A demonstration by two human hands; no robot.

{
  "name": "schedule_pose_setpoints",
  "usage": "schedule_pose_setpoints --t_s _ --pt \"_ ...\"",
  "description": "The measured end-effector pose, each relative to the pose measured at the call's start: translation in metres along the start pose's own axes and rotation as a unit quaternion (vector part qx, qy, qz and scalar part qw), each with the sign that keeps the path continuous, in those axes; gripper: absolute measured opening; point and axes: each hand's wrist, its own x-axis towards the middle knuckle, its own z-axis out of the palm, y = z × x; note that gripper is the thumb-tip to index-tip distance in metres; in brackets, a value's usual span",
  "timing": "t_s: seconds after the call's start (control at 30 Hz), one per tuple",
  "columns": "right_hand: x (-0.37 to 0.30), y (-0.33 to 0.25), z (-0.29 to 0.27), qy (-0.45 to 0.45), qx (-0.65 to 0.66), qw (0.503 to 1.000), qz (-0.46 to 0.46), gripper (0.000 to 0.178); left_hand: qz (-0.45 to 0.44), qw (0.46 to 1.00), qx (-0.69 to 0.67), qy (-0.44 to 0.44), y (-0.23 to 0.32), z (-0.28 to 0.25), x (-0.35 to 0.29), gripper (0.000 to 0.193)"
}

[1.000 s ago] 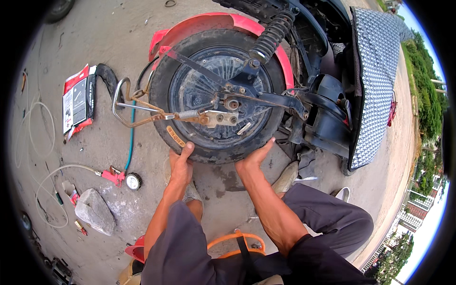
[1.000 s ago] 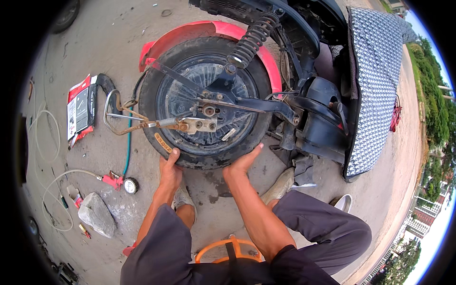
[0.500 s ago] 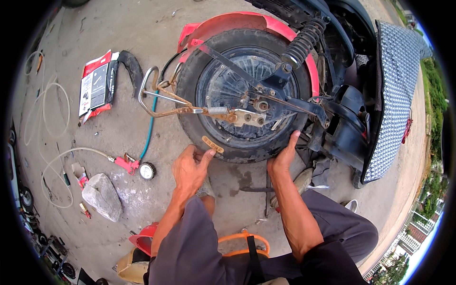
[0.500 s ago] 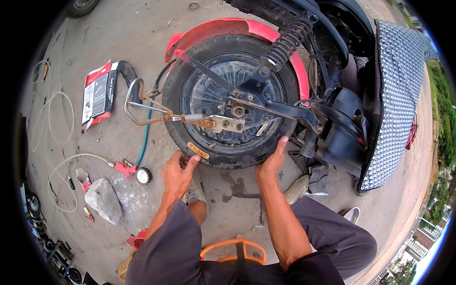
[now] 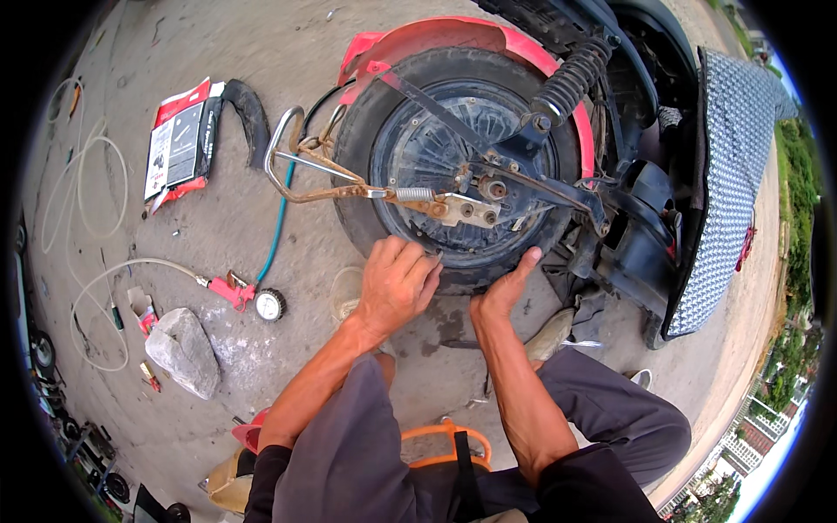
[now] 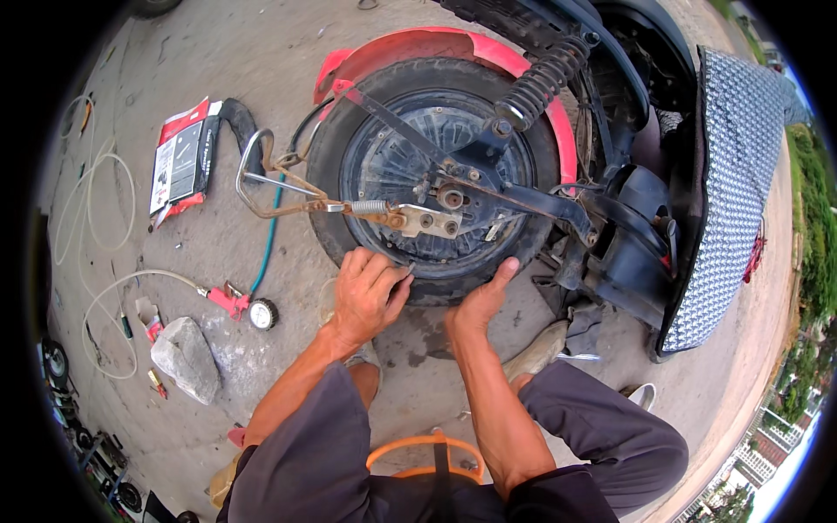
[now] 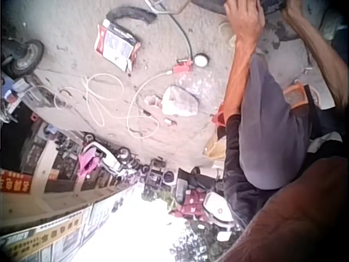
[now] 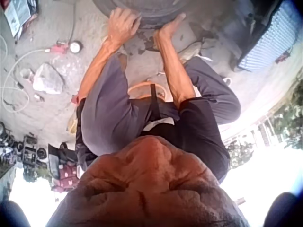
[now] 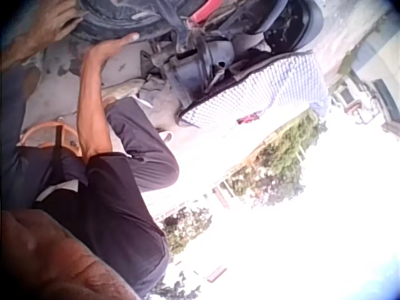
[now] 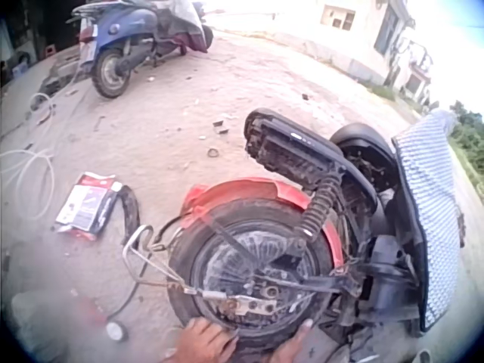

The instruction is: The person removes the inner tube from a scooter wheel using a pry tool, then cleans the rim and reapplies the tube by hand.

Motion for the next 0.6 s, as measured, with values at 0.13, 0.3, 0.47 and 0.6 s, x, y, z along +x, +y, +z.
schedule_pose_setpoints --t_s 0.13,0.3,0.47,0.6 --pt "0.017 0.012 -0.005 0.035 -0.105 0.994 -0.021 0.081 -0.034 0.998 -0.028 0.041 -0.003 0.003 -0.006 0.022" --pt "0.029 -0.015 -0.022 -0.088 -0.063 0.994 0.003 0.078 -0.012 0.997 -0.046 0.058 -0.002 -0.002 -0.015 0.026" --pt "0.015 -0.025 -0.022 -0.140 -0.077 0.986 0.039 0.077 -0.155 0.976 -0.031 0.151 -0.041 -0.034 -0.072 0.028" --pt "0.029 -0.025 -0.033 -0.160 -0.084 0.982 0.055 0.074 -0.344 0.935 0.000 0.091 -0.084 -0.029 -0.088 0.038"
